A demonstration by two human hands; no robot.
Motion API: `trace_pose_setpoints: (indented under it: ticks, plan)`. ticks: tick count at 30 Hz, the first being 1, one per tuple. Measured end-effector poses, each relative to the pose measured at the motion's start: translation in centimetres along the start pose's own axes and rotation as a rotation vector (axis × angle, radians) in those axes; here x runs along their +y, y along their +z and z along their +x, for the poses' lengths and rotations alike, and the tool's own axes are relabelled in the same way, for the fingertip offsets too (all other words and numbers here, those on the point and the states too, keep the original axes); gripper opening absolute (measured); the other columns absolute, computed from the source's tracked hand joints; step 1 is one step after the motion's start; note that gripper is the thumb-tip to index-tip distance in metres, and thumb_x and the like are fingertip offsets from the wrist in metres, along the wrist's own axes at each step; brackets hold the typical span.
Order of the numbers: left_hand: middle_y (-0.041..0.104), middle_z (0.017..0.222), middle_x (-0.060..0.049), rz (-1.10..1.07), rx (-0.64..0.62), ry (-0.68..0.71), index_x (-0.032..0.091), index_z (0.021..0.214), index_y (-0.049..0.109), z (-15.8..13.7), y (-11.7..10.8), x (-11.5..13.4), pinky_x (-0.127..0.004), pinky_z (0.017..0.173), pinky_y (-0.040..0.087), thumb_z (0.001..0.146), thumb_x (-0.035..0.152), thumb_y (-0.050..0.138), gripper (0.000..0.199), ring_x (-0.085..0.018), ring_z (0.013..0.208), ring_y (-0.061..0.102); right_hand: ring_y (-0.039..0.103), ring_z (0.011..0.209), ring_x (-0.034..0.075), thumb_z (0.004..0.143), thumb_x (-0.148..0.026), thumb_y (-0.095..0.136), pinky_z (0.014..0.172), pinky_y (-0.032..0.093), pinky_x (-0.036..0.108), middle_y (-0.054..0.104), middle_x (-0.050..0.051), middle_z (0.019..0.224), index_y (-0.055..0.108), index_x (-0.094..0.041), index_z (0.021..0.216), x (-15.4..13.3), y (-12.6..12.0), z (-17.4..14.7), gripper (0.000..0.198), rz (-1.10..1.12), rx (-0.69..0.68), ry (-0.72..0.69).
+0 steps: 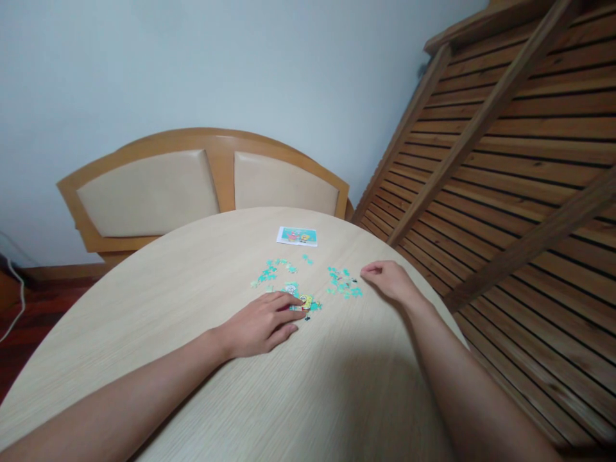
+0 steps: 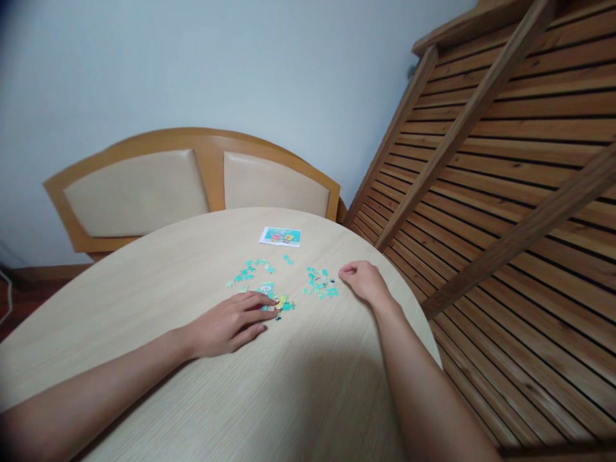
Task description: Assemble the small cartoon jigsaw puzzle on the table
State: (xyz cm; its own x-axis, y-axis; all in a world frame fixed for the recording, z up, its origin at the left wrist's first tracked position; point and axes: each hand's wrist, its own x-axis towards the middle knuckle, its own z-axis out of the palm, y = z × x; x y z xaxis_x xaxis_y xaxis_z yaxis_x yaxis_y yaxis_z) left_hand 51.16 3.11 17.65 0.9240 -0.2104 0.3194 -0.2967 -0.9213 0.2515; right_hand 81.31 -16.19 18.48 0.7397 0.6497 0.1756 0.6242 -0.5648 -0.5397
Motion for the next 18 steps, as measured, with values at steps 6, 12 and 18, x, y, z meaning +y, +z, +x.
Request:
trace_pose_setpoints:
  ticks: [6,12,18]
  plan:
    - [0.058,0.135,-0.010,0.011,-0.024,-0.010,0.024,0.136,0.056,0.0,-0.1,0.0,-0.044,0.107,0.045,0.102,0.030,0.044,0.037,-0.026,0.125,0.054,0.068,0.069,0.020,0.073,-0.038,0.073,0.061,0.047,0.028,0.076,0.007,0.079,0.079,-0.018,0.085,-0.1,1.0,-0.3,0.023,0.087,-0.123,-0.049]
    - [0.059,0.136,-0.010,0.006,-0.012,-0.008,0.024,0.136,0.055,0.0,0.0,0.0,-0.044,0.107,0.045,0.102,0.030,0.044,0.037,-0.025,0.126,0.054,0.067,0.066,0.018,0.073,-0.033,0.073,0.058,0.045,0.026,0.075,0.005,0.074,0.078,-0.019,0.080,-0.4,1.1,-0.3,0.017,0.044,-0.141,-0.068]
    - [0.061,0.132,-0.010,-0.014,0.043,-0.067,0.021,0.134,0.052,0.0,0.2,0.1,-0.042,0.107,0.046,0.098,0.023,0.046,0.037,-0.024,0.124,0.055,0.066,0.067,0.018,0.073,-0.027,0.073,0.059,0.047,0.026,0.074,0.006,0.075,0.070,-0.018,0.076,-1.5,1.0,-0.4,0.010,0.037,-0.100,-0.044]
